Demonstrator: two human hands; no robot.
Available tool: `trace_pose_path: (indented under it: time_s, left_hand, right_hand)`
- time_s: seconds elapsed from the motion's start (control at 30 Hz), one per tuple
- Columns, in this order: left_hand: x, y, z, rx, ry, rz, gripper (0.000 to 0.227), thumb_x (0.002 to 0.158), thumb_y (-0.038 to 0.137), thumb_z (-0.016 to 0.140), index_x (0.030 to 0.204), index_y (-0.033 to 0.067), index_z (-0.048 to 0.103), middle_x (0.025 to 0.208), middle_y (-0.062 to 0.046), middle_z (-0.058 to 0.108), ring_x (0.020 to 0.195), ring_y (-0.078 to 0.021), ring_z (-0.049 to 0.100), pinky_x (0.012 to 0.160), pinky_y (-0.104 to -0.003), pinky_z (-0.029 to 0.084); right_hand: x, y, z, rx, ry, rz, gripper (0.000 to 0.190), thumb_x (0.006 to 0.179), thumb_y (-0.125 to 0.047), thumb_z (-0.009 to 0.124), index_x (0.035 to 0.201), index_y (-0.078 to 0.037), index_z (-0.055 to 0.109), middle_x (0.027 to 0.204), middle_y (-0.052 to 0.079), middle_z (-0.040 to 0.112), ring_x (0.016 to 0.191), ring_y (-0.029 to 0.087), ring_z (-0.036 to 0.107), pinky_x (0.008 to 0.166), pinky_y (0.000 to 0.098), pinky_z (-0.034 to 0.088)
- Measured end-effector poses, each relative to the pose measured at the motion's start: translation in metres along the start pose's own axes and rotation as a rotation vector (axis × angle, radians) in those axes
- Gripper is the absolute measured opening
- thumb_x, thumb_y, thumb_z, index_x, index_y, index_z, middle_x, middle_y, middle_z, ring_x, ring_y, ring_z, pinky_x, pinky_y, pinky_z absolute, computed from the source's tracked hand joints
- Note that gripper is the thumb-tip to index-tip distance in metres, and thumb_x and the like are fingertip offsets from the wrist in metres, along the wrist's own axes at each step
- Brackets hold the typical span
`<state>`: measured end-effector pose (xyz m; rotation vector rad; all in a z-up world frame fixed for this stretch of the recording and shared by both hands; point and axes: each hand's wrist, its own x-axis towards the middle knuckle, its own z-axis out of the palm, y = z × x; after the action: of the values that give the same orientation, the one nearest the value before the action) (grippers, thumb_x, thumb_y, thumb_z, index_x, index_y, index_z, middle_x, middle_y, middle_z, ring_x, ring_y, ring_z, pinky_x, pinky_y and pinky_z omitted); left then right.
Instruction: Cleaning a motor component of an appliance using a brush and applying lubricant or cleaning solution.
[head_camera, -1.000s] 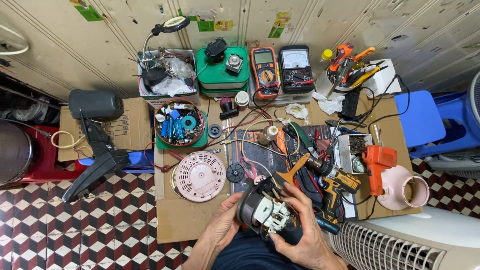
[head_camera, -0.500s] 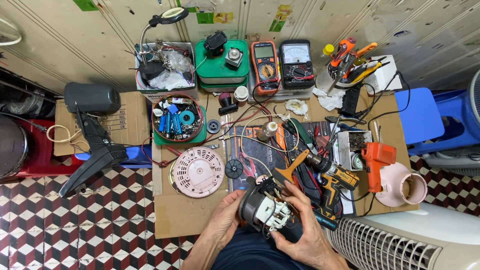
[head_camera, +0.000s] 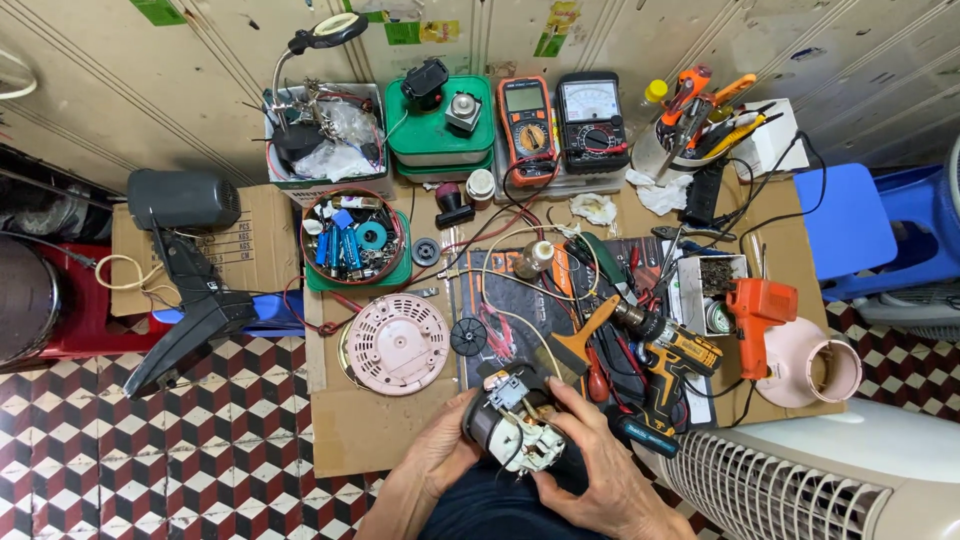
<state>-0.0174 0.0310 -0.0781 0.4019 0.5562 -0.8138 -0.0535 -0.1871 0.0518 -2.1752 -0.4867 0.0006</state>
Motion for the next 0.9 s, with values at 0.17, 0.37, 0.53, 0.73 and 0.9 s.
trace_pose_path:
  time_s: [0.17,0.37,0.53,0.73,0.9]
  left_hand:
    - [0.001,0.0,-0.008,0.005,-0.062,0.061,0.028,0.098,0.021,0.072,0.12,0.0032,0.071,0.116,-0.008,0.073,0.104,-0.0157,0.068,0.096,-0.035,0.056]
    - [-0.006,0.001,0.006,-0.045,0.04,0.027,0.034,0.091,0.022,0.07,0.12,0.0059,0.071,0.117,-0.006,0.075,0.107,-0.0176,0.069,0.098,-0.038,0.055]
    - [0.008,-0.006,-0.022,-0.119,0.092,0.004,0.036,0.093,0.023,0.07,0.126,0.0072,0.068,0.122,-0.007,0.073,0.111,-0.0183,0.068,0.104,-0.039,0.053]
    - [0.008,-0.005,-0.021,-0.241,0.097,-0.023,0.04,0.09,0.029,0.068,0.123,0.0049,0.066,0.119,-0.014,0.073,0.111,-0.0276,0.068,0.103,-0.049,0.054]
    - [0.01,-0.009,-0.037,-0.235,0.041,0.001,0.037,0.091,0.028,0.07,0.118,0.0039,0.067,0.116,-0.014,0.073,0.108,-0.0275,0.068,0.102,-0.048,0.055]
  right_hand:
    - [0.008,-0.005,-0.002,0.021,0.022,0.03,0.078,0.072,-0.011,0.088,0.137,0.0,0.046,0.155,0.028,0.039,0.142,0.04,0.047,0.113,0.0445,0.043]
    - [0.015,-0.012,-0.006,0.052,0.036,0.108,0.081,0.068,-0.009,0.088,0.137,0.001,0.046,0.155,0.027,0.04,0.141,0.04,0.048,0.112,0.0439,0.043]
    - [0.017,-0.015,-0.007,0.06,0.016,0.107,0.081,0.069,-0.01,0.089,0.137,0.001,0.046,0.155,0.026,0.041,0.141,0.04,0.049,0.111,0.0441,0.043]
    - [0.001,-0.002,0.006,0.031,0.035,-0.064,0.079,0.073,-0.011,0.089,0.138,0.0,0.045,0.155,0.029,0.04,0.142,0.044,0.047,0.115,0.0459,0.041]
    - [-0.014,0.011,0.014,0.039,-0.006,-0.037,0.082,0.074,-0.012,0.09,0.139,0.003,0.043,0.154,0.031,0.038,0.142,0.043,0.046,0.115,0.0467,0.04]
